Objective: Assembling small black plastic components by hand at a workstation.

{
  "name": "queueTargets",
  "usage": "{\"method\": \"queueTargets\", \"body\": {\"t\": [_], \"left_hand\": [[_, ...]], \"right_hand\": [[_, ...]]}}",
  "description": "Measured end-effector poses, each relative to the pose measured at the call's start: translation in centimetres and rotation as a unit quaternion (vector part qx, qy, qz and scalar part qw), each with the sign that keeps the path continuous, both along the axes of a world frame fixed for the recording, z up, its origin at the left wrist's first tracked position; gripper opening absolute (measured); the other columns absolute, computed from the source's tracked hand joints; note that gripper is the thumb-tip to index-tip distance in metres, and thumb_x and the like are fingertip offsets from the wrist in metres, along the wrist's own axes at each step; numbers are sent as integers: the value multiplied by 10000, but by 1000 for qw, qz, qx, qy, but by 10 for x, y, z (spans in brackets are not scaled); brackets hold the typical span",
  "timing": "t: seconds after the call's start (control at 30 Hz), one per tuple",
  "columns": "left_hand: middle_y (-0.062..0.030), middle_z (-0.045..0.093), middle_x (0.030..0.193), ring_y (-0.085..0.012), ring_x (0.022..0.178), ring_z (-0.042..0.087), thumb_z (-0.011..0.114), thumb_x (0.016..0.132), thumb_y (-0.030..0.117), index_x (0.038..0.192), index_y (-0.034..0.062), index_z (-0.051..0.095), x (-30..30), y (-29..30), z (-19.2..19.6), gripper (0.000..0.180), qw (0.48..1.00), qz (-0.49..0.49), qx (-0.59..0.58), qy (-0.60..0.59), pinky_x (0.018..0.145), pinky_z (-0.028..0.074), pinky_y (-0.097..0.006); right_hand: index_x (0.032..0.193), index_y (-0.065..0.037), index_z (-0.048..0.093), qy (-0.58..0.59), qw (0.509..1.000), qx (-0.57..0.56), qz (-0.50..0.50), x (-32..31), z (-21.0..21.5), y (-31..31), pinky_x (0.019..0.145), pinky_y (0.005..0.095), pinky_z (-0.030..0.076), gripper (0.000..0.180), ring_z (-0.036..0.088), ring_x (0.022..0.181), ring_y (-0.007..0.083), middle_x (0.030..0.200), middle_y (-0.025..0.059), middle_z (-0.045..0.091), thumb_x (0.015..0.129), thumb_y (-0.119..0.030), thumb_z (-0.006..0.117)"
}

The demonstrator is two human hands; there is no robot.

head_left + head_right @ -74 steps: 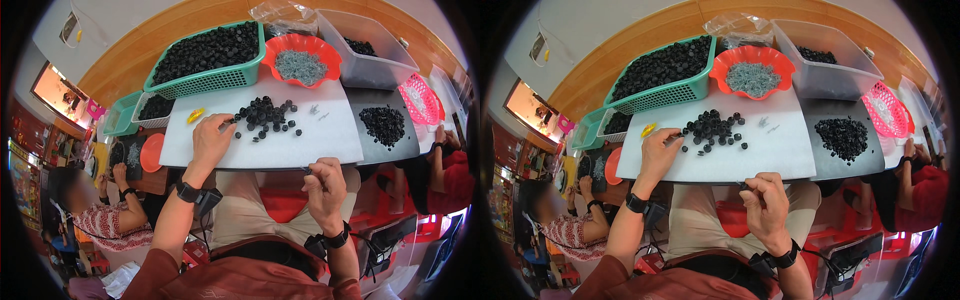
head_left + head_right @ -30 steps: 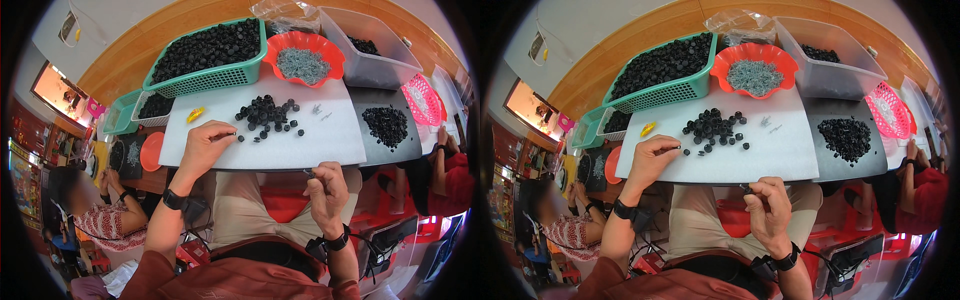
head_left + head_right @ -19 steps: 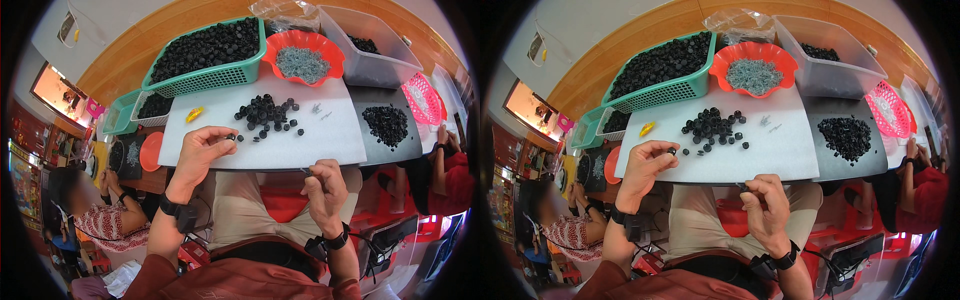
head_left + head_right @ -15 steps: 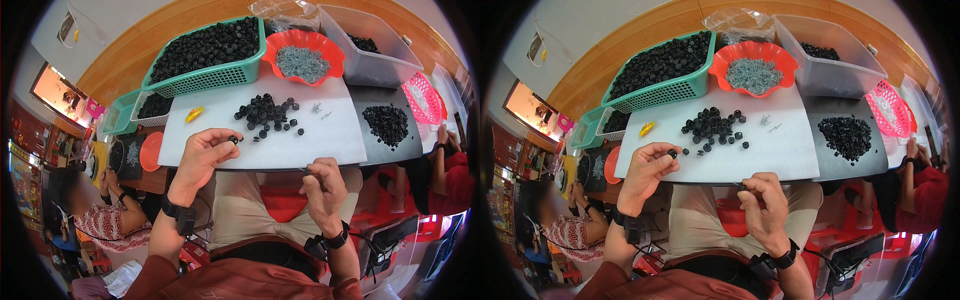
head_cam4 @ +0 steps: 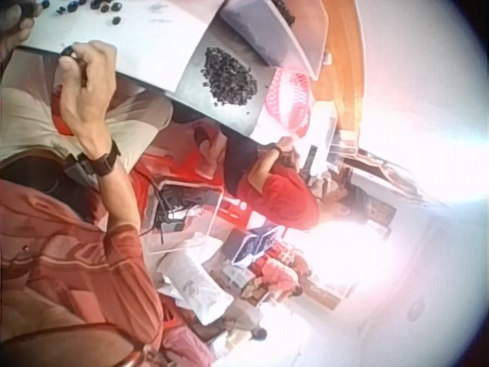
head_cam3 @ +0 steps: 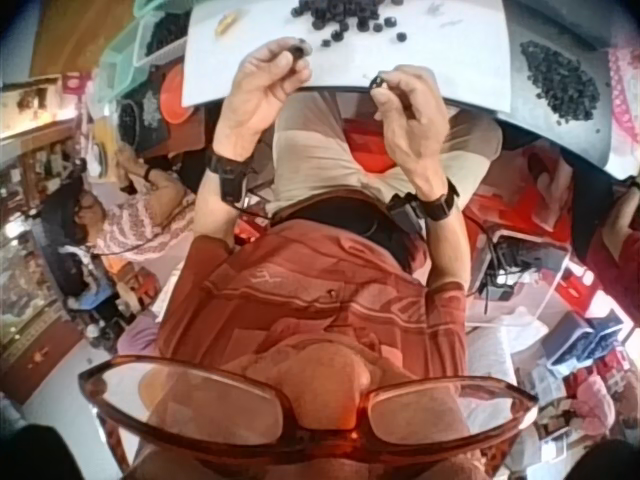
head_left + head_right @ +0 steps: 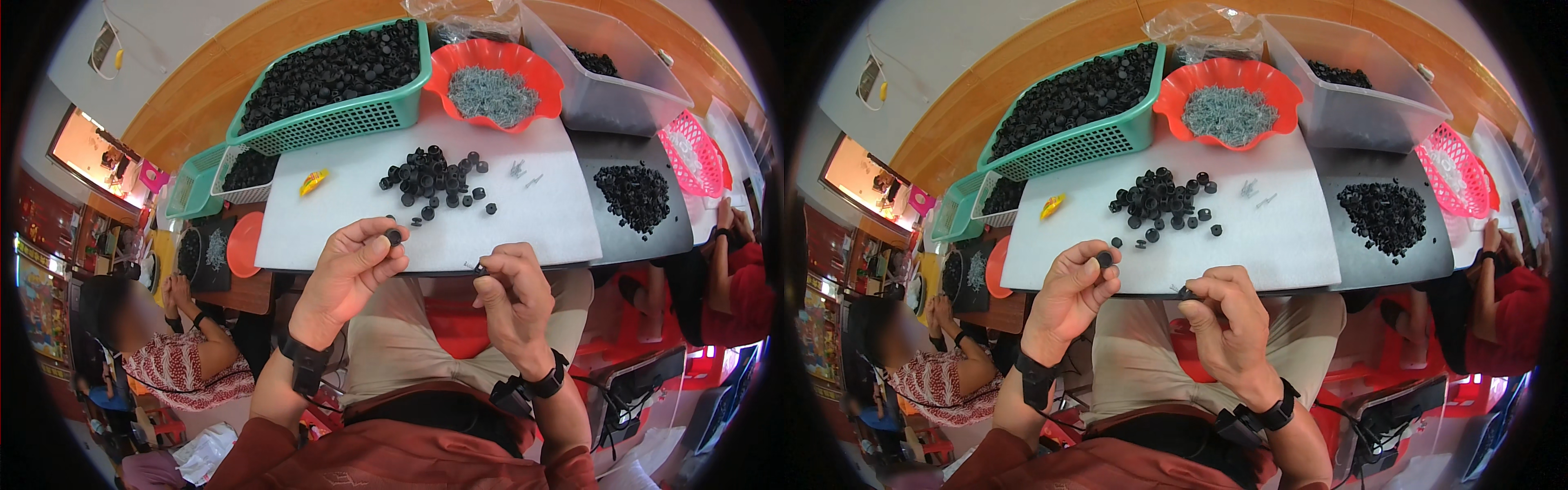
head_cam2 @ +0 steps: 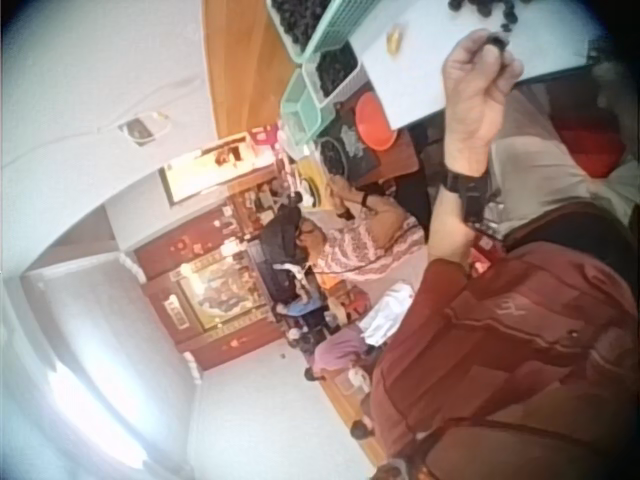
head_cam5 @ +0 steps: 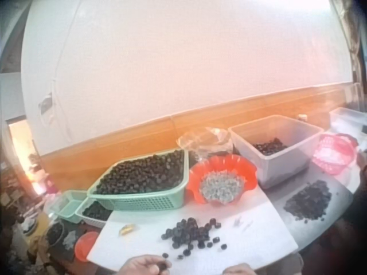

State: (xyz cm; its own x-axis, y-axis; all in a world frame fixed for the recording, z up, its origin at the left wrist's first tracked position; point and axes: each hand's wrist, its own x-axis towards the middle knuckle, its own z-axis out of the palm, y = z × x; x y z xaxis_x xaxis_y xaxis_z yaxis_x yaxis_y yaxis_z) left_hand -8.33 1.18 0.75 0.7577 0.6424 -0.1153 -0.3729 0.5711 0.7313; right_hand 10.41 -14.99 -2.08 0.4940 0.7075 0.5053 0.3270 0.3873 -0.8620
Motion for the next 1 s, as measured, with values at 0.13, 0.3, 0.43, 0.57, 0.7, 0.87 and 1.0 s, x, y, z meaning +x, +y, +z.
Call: {"method": "queueTargets", "body": {"t": [0.13, 0.3, 0.43, 0.57, 0.7, 0.87, 1.0], "left_hand": [[-189, 685, 1189, -216, 981, 726, 708, 965, 35, 1228, -35, 650, 1, -5, -1, 278, 1000, -9, -15, -5, 894, 662, -349], [-183, 699, 1207, -201, 975, 753, 678, 985, 24, 1241, -13, 662, 3, -11, -2, 259, 1000, -21, -15, -16, 903, 654, -328], [-187, 699, 1217, -201, 982, 753, 683, 980, 18, 1231, -10, 662, 4, -15, -1, 253, 1000, -21, -17, -12, 895, 656, -326], [-189, 703, 1218, -203, 993, 753, 692, 972, 14, 1216, -12, 664, 5, -17, -2, 247, 1000, -27, -13, -7, 897, 657, -324], [-185, 706, 1214, -205, 991, 754, 695, 969, 14, 1216, -14, 664, 4, -19, -4, 251, 999, -31, -12, -7, 905, 656, -325], [-177, 708, 1206, -203, 1013, 743, 696, 973, 25, 1221, -17, 669, 6, -23, -4, 253, 999, -45, -2, -2, 920, 652, -330], [-170, 709, 1194, -202, 1024, 737, 694, 977, 33, 1227, -18, 673, 7, -25, -4, 256, 999, -52, -1, 7, 925, 650, -333]], "right_hand": [[1106, 6, 656, 4, 1000, 10, 15, -3, 2, 6, 605, 254, 488, 201, 572, 716, 116, 1031, 102, 606, 941, -50, 755], [1104, 7, 661, 11, 999, 10, 33, -7, 4, 13, 596, 256, 492, 213, 572, 703, 118, 1031, 111, 612, 929, -49, 767], [1098, 4, 669, -27, 999, 19, 25, -10, 7, 17, 581, 263, 488, 227, 573, 678, 129, 1024, 120, 621, 905, -35, 783], [1095, -9, 678, -50, 998, 22, 26, -13, 11, 20, 575, 278, 491, 244, 582, 668, 154, 1008, 122, 626, 885, -39, 797], [1098, -20, 681, -95, 995, 25, 24, -12, 15, 21, 580, 294, 504, 241, 603, 676, 188, 1001, 122, 629, 888, -54, 795], [1106, -28, 670, -86, 995, 20, 39, -15, 13, 23, 590, 326, 524, 232, 647, 708, 244, 1011, 125, 626, 908, -80, 780], [1113, -30, 659, -98, 994, 18, 44, -15, 13, 23, 588, 331, 528, 242, 652, 709, 245, 1014, 125, 621, 912, -91, 779]]}}
